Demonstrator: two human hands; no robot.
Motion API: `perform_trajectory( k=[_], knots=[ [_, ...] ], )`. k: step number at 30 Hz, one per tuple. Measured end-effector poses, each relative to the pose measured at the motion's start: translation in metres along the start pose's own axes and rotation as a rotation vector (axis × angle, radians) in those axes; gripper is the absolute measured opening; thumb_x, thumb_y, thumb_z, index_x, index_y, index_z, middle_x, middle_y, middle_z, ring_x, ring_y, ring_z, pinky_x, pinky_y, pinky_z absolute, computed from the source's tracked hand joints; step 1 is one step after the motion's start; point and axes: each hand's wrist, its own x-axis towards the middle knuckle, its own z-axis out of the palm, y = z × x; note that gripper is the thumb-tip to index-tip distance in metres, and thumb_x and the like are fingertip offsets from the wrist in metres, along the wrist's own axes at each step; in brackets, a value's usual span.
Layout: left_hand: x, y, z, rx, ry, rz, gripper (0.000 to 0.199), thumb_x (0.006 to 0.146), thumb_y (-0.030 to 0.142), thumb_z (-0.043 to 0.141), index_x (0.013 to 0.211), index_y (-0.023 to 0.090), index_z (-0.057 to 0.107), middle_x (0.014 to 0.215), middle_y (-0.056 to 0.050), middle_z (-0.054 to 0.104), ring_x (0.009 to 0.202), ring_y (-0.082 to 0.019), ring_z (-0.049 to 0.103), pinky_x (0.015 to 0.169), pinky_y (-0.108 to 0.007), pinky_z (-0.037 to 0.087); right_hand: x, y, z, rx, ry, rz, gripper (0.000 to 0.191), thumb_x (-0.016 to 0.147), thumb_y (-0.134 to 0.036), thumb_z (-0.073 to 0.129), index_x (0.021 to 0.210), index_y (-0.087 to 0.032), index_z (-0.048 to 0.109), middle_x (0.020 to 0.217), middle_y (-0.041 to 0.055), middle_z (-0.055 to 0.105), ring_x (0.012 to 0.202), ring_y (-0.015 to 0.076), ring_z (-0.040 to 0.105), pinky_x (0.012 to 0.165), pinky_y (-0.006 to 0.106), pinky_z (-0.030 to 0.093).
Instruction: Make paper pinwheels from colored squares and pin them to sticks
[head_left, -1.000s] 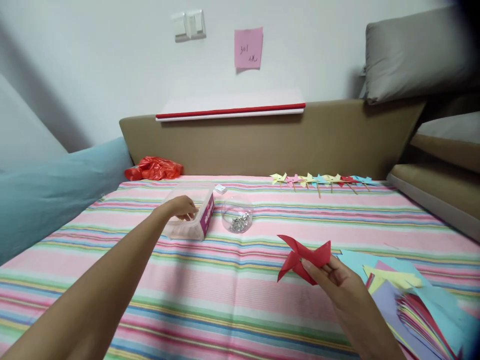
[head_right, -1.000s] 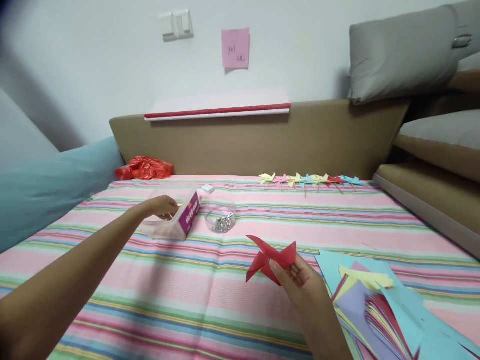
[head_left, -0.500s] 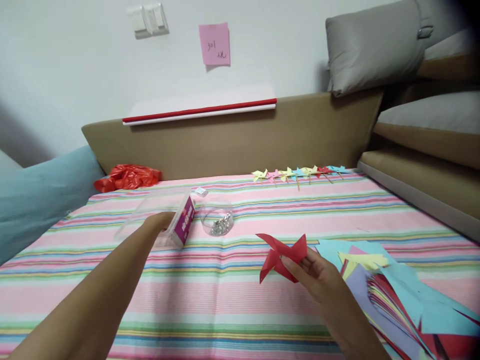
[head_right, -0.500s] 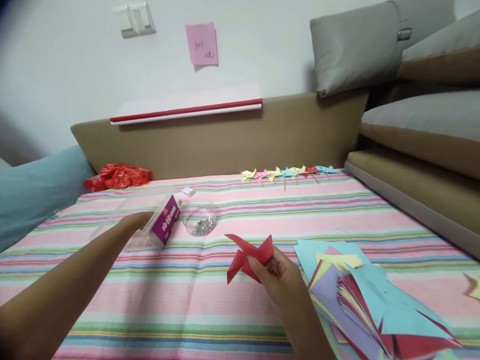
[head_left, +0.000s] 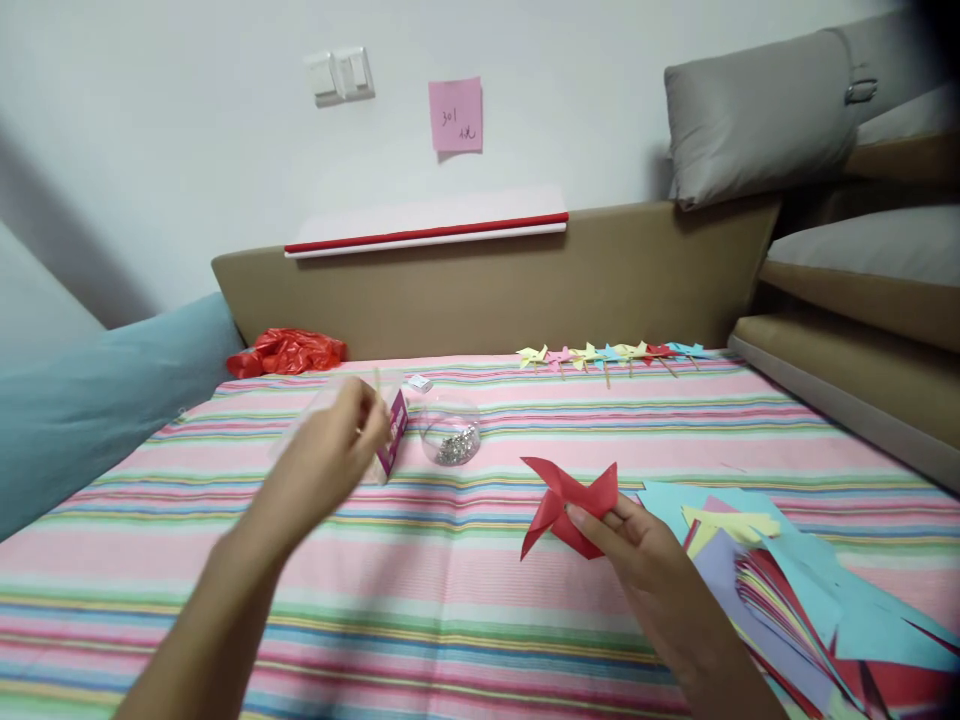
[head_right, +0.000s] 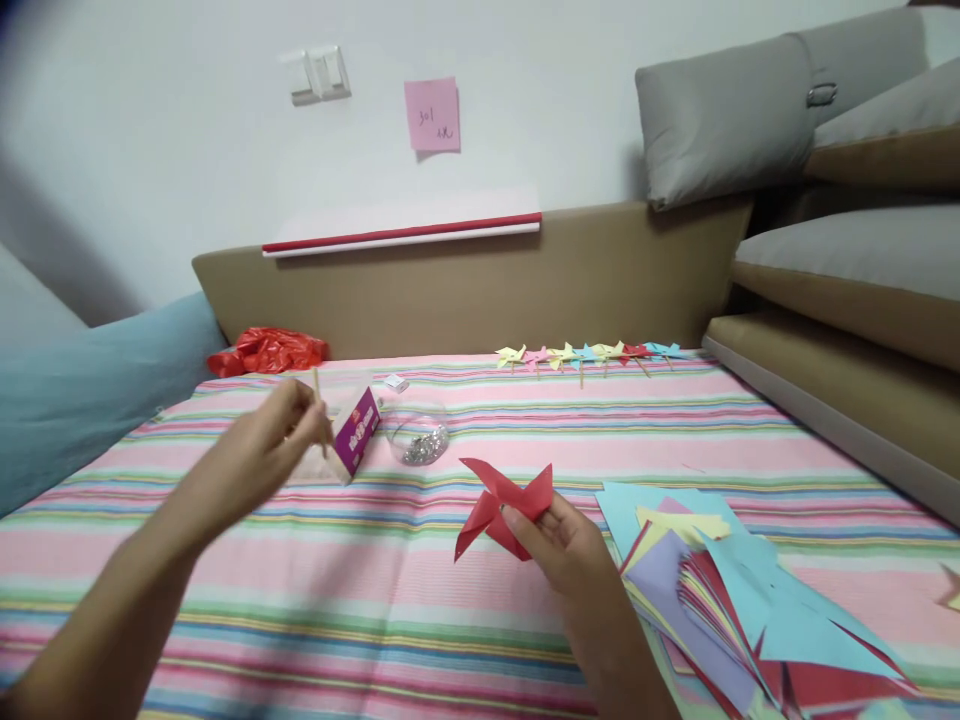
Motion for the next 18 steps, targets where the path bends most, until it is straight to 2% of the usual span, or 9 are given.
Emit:
perform_trajectory(
  k=[2,4,7,9,14,18],
  knots=[
    [-0.038,0.017,0.021,-0.330,-0.073,0.153,0.025,0.101,0.045,0.040,0.090,0.024,0.050,0.084,-0.002,0.063,0.078,-0.021,0.060,0.074,-0.032,0.044,-0.004,-0.006,0.001,0.032,-0.041,0.012,0.042,0.073,-0.047,0.084,0.104,-0.021,0.075,0.109,0.0104,0.076,0.107,0.0300,0.067,0.096,0.044,0.052],
    [-0.062,0.030,0.045,-0.569,-0.142,0.212,0.026,0.105,0.042,0.037,0.090,0.024,0.049,0.083,-0.002,0.061,0.079,-0.019,0.058,0.077,-0.032,0.043,-0.009,-0.011,0.002,0.085,-0.075,0.016,0.037,0.075,-0.045,0.083,0.103,-0.023,0.074,0.111,0.0083,0.076,0.107,0.0271,0.066,0.097,0.041,0.051],
    [-0.077,0.042,0.074,-0.795,-0.177,0.204,0.025,0.106,0.039,0.035,0.092,0.024,0.048,0.080,0.000,0.059,0.078,-0.017,0.056,0.080,-0.032,0.041,-0.015,-0.016,0.005,0.171,-0.118,-0.010,0.027,0.078,-0.041,0.082,0.099,-0.026,0.074,0.105,0.0041,0.075,0.102,0.0223,0.065,0.096,0.037,0.050],
    [-0.080,0.045,0.087,-0.906,-0.202,0.191,0.023,0.107,0.039,0.035,0.096,0.024,0.049,0.078,0.001,0.057,0.076,-0.016,0.054,0.080,-0.033,0.041,-0.019,-0.018,0.009,0.188,-0.141,-0.023,0.024,0.079,-0.040,0.081,0.096,-0.026,0.073,0.098,0.0032,0.074,0.097,0.0214,0.064,0.095,0.037,0.050],
    [-0.093,0.042,0.100,-1.045,-0.322,0.153,0.022,0.107,0.040,0.036,0.103,0.025,0.051,0.075,0.003,0.052,0.074,-0.016,0.052,0.075,-0.032,0.042,-0.022,-0.015,0.016,0.189,-0.198,-0.051,0.023,0.077,-0.042,0.080,0.091,-0.026,0.071,0.087,0.0023,0.068,0.084,0.0200,0.059,0.087,0.037,0.050],
    [-0.102,0.041,0.101,-1.100,-0.349,0.143,0.022,0.107,0.040,0.037,0.098,0.025,0.051,0.074,0.003,0.053,0.071,-0.014,0.051,0.072,-0.030,0.041,-0.021,-0.011,0.018,0.221,-0.264,-0.067,0.019,0.080,-0.042,0.078,0.079,-0.026,0.069,0.079,0.0011,0.057,0.077,0.0183,0.050,0.077,0.033,0.047]
  ],
)
